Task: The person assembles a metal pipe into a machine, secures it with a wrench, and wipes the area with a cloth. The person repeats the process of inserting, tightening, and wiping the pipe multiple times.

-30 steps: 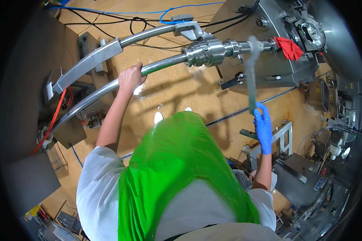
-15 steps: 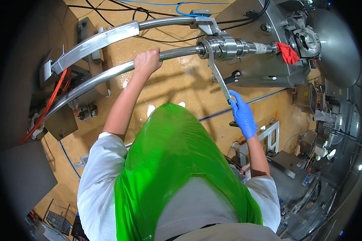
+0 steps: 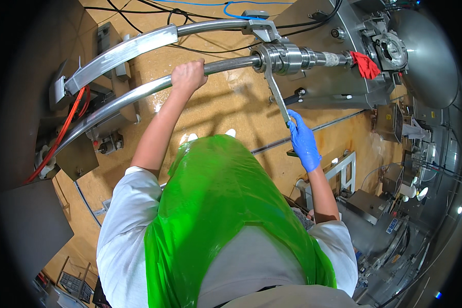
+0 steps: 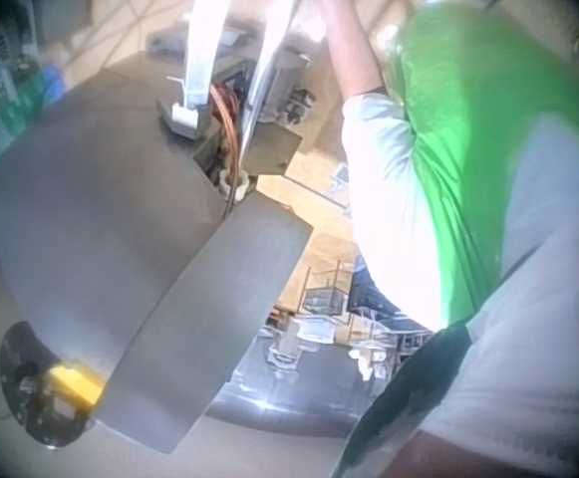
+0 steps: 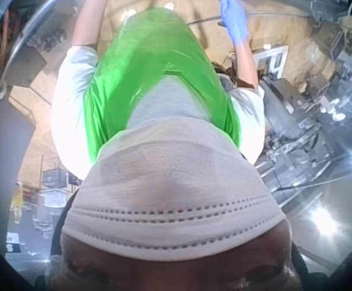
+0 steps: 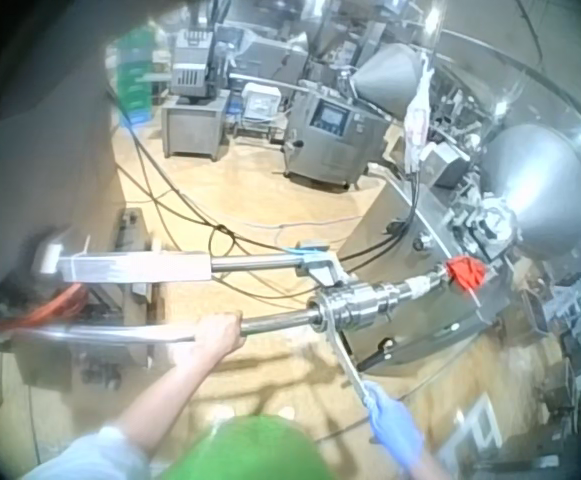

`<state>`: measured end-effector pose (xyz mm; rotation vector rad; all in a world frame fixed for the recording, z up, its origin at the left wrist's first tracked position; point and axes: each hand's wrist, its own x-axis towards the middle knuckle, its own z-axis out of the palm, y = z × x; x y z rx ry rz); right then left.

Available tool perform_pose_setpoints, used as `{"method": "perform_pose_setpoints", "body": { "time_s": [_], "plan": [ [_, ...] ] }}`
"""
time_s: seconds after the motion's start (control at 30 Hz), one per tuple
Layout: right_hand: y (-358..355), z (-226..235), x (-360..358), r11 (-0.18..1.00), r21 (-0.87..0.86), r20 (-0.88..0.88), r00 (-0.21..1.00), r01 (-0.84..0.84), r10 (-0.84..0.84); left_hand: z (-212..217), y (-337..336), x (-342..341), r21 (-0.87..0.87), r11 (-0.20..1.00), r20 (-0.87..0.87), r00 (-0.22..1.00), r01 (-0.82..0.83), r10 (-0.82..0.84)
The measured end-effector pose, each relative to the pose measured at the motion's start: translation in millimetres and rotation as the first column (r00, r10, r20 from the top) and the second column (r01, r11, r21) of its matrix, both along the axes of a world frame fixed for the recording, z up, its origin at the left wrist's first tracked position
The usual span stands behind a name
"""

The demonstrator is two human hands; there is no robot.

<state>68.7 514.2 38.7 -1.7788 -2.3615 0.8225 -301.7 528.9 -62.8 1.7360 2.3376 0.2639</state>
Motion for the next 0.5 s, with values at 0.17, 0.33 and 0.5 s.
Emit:
{"method": "perform_pose_setpoints", "body": {
  "time_s": [0.17,0.33,0.5],
  "plan": [
    [-2,-15,1,1.0,-0.005,0.112,0.994,0.008,-0.008,-3,-1,-1,0.031,1.0,-0.003,1.0,0.001,-0.001],
    [-7,-53,-3,0.999,0.01,0.023,0.999,0.049,-0.049,-4,0,-2,0.054,0.998,-0.001,1.0,0.02,-0.02],
    [-6,-99,20,0.998,0.038,-0.045,0.998,0.053,-0.051,-3,0,-1,0.016,1.0,-0.01,1.0,0.027,-0.027]
  ]
}}
